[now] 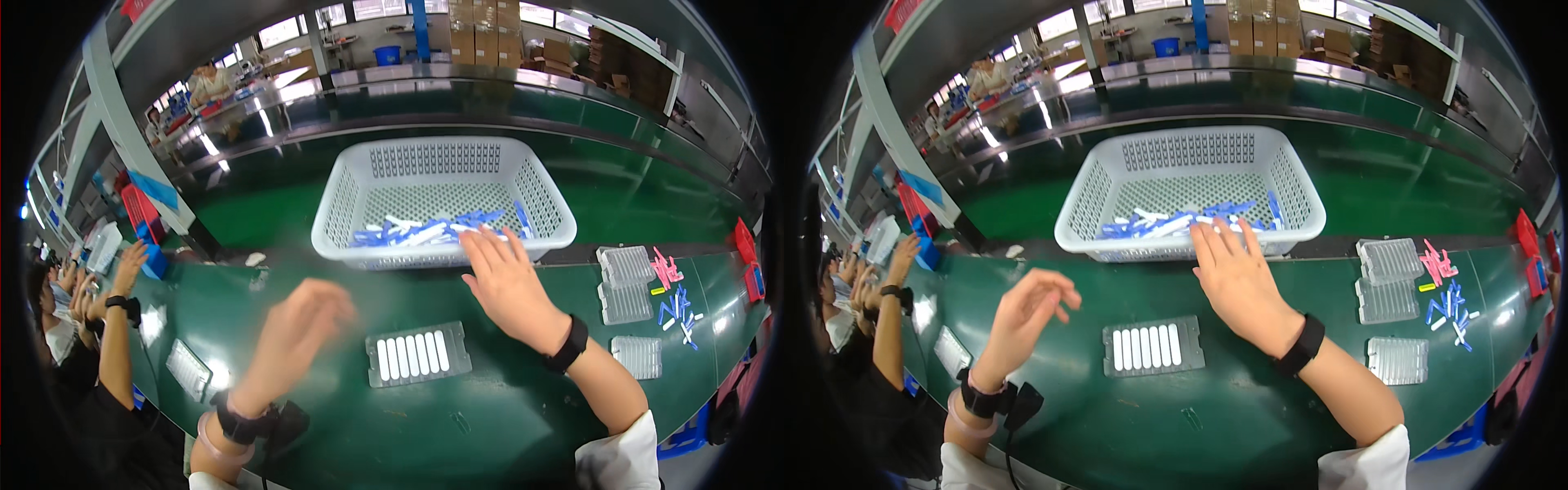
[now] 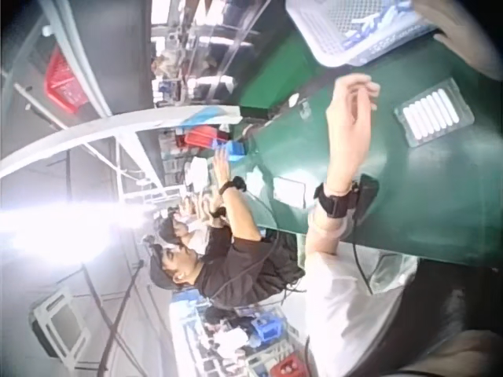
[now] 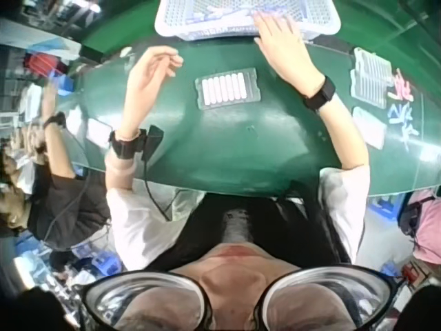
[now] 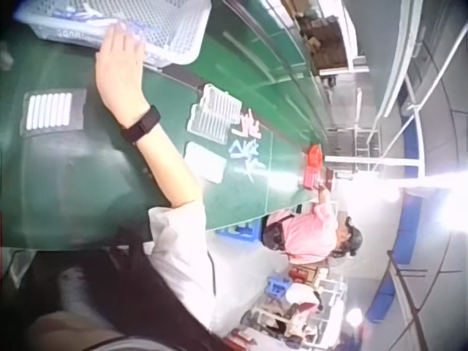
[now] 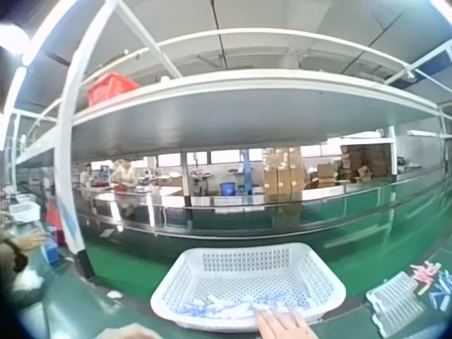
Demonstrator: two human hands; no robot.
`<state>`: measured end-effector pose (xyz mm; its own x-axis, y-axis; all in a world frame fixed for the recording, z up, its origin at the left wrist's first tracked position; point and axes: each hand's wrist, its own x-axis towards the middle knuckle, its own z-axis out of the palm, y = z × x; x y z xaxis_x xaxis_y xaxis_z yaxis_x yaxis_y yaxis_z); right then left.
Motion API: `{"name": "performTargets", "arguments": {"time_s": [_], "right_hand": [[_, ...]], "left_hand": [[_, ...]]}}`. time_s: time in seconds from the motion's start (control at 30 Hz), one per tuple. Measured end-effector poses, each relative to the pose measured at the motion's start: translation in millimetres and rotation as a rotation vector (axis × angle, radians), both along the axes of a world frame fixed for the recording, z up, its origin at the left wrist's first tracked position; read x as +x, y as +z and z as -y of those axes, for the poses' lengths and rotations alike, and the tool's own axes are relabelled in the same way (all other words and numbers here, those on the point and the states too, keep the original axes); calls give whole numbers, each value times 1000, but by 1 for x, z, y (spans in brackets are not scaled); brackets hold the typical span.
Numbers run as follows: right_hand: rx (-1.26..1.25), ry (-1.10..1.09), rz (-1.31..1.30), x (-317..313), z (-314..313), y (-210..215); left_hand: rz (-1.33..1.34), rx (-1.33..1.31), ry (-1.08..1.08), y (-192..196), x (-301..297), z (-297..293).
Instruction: Placing small white and blue plastic components into specialized transparent plastic trays on a factory assembly line.
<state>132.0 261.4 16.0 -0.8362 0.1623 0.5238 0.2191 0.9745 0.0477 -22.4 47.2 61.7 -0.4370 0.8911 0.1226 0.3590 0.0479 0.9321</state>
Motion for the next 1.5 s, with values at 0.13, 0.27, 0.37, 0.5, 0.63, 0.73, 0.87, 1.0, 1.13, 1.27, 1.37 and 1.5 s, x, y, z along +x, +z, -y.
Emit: {"name": "performTargets", "arguments": {"time_s": [0.13,0.27,0.37,0.5,0.63,0.73,0.87,1.0,1.13,1.27,1.37,1.5], "right_hand": [[70,35,6,11,13,-2],[158,17,6,13,21,-2],[156,49,-9,11,18,-6],[192,17,16,14,23,-9],[178,7,47,16,26,-10],[185,20,48,15,29,-13],[176,18,39,17,31,-15],[146,28,21,14,31,-17],[114,44,2,12,25,-18],[110,34,-75,9,19,-14],[82,45,-77,7,13,-14],[51,70,-88,4,11,-13]], "left_hand": [[-478,23,29,16,-38,-47],[-937,-271,-207,-16,-75,-103],[-1052,-334,-321,-29,-63,-119],[-1093,-283,-402,-32,-60,-126],[-1141,-281,-402,-35,-47,-127],[-1166,-245,-392,-35,-39,-130],[-1189,-157,-468,-31,-32,-134],[-1139,-242,-449,-28,-42,-131],[-926,-337,-365,-19,-52,-127],[-300,-258,-189,-25,-69,-124],[20,-192,-34,-17,-65,-130],[201,-194,-83,-16,-77,-131]]}}
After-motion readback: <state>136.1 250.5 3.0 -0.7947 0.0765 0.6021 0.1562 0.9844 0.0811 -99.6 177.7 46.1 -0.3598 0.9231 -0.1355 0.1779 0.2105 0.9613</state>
